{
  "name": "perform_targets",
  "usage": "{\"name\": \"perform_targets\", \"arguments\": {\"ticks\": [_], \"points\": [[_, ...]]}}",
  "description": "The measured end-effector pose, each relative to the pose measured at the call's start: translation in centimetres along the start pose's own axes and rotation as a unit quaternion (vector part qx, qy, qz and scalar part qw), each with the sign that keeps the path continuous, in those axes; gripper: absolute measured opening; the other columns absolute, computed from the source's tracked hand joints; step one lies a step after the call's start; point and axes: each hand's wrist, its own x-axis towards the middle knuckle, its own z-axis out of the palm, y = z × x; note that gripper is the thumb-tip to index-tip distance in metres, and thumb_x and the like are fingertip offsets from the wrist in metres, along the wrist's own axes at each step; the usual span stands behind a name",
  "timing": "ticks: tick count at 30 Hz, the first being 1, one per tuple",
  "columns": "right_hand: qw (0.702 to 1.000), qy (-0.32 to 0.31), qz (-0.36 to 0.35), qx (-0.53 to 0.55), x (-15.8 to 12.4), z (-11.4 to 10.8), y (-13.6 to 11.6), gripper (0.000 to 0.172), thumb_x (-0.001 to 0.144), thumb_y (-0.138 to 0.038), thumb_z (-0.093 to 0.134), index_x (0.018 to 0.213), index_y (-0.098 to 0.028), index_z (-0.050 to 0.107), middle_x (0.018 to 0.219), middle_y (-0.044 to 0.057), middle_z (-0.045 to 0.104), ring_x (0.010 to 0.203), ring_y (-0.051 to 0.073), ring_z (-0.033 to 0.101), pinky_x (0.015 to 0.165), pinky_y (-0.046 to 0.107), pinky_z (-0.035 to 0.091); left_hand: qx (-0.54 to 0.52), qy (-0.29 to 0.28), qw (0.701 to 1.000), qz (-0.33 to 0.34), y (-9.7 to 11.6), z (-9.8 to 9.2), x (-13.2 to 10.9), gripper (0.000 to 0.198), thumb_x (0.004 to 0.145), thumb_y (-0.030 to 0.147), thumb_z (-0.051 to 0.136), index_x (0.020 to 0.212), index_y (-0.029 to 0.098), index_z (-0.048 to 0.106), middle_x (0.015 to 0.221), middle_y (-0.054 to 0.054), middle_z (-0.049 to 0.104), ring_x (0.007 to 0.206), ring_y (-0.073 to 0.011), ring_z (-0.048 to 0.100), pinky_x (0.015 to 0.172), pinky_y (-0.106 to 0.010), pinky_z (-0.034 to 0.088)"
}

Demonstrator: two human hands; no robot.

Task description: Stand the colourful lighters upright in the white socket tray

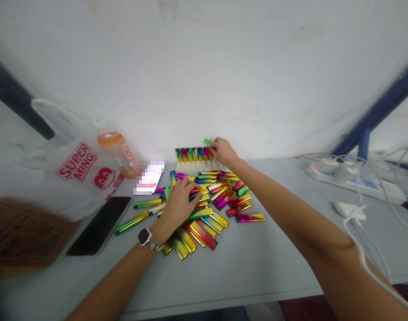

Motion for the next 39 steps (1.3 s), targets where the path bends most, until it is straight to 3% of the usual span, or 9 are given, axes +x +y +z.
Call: {"name": "perform_targets", "arguments": {"ticks": [5, 10, 16, 20, 23, 27, 32, 35, 39], "points": [[0.997, 0.031, 0.025, -0.071, -2.2, 0.7, -1.4, 0.033, 0.095, -0.028, 0.050, 0.115, -0.018, 0.075, 0.108, 0.014, 0.053, 0.092, 0.025, 0.055, 0.083, 0.039, 0.046, -0.008, 0.012, 1.000, 0.003, -0.4, 0.1, 0.0, 0.011, 0.091, 0.023, 0.059, 0.100, 0.022, 0.065, 0.110, -0.006, 0.063, 0.111, -0.0271, 0.054, 0.092, -0.042, 0.040], [0.986, -0.020, 0.026, -0.162, -4.2, 0.5, -2.3, 0.048, 0.100, -0.030, 0.040, 0.146, -0.020, 0.052, 0.107, 0.017, 0.051, 0.101, 0.031, 0.049, 0.084, 0.043, 0.041, 0.008, 0.015, 1.000, 0.002, -0.8, -0.1, 0.0, 0.015, 0.090, 0.024, 0.060, 0.105, 0.021, 0.063, 0.114, -0.007, 0.064, 0.111, -0.0282, 0.054, 0.092, -0.042, 0.041], [0.983, -0.008, 0.073, -0.166, -5.4, 0.8, -3.5, 0.056, 0.101, -0.043, 0.037, 0.155, -0.025, 0.035, 0.106, 0.015, 0.051, 0.101, 0.031, 0.049, 0.087, 0.044, 0.038, 0.038, 0.010, 0.999, -0.017, -1.0, -0.4, -0.1, 0.020, 0.090, 0.035, 0.063, 0.103, 0.020, 0.066, 0.110, -0.009, 0.065, 0.110, -0.0311, 0.055, 0.093, -0.046, 0.043], [0.991, 0.058, 0.086, -0.090, -6.1, 0.5, -5.5, 0.053, 0.100, -0.046, 0.038, 0.147, -0.023, 0.047, 0.105, 0.014, 0.052, 0.102, 0.030, 0.051, 0.089, 0.045, 0.039, 0.038, 0.014, 0.999, -0.005, -1.1, -0.2, -0.1, 0.017, 0.091, 0.034, 0.063, 0.098, 0.020, 0.066, 0.109, -0.009, 0.065, 0.108, -0.0314, 0.056, 0.091, -0.046, 0.044], [0.993, 0.088, 0.084, -0.004, -7.4, -0.2, -7.5, 0.043, 0.100, -0.047, 0.040, 0.129, -0.023, 0.062, 0.103, 0.011, 0.054, 0.104, 0.028, 0.053, 0.092, 0.044, 0.039, 0.020, 0.037, 0.999, 0.016, -0.9, -0.4, 0.0, 0.016, 0.093, 0.033, 0.060, 0.099, 0.019, 0.063, 0.107, -0.009, 0.067, 0.106, -0.0306, 0.059, 0.090, -0.045, 0.044], [0.980, 0.132, 0.094, 0.117, -9.6, -1.2, -9.8, 0.035, 0.100, -0.046, 0.043, 0.110, -0.023, 0.067, 0.101, 0.007, 0.056, 0.099, 0.023, 0.057, 0.092, 0.041, 0.041, -0.122, 0.059, 0.991, 0.007, -0.1, -0.8, 0.0, 0.019, 0.098, 0.036, 0.052, 0.104, 0.021, 0.061, 0.091, -0.004, 0.071, 0.085, -0.0220, 0.065, 0.077, -0.034, 0.045], [0.948, 0.169, 0.138, 0.232, -11.7, -1.3, -11.1, 0.032, 0.099, -0.044, 0.047, 0.094, -0.021, 0.068, 0.088, 0.004, 0.055, 0.084, 0.019, 0.055, 0.080, 0.035, 0.045, -0.365, 0.098, 0.925, -0.043, 0.4, -0.5, 0.4, 0.027, 0.085, 0.046, 0.068, 0.089, 0.019, 0.067, 0.073, 0.001, 0.067, 0.064, -0.0137, 0.058, 0.060, -0.025, 0.041], [0.938, 0.166, 0.156, 0.261, -12.2, -1.0, -11.3, 0.031, 0.098, -0.045, 0.049, 0.088, -0.021, 0.067, 0.084, 0.003, 0.054, 0.079, 0.019, 0.053, 0.076, 0.034, 0.045, -0.448, 0.103, 0.885, -0.072, 0.4, 0.0, 0.5, 0.035, 0.078, 0.049, 0.075, 0.085, 0.016, 0.069, 0.068, 0.001, 0.063, 0.060, -0.0116, 0.052, 0.057, -0.024, 0.039], [0.931, 0.170, 0.164, 0.280, -12.4, -0.8, -11.6, 0.031, 0.097, -0.045, 0.049, 0.088, -0.023, 0.067, 0.086, 0.004, 0.057, 0.083, 0.020, 0.055, 0.077, 0.035, 0.046, -0.448, 0.134, 0.881, -0.071, 0.7, 0.0, 0.4, 0.041, 0.093, 0.055, 0.052, 0.083, 0.016, 0.063, 0.078, -0.002, 0.062, 0.071, -0.0133, 0.055, 0.068, -0.026, 0.045]]}}
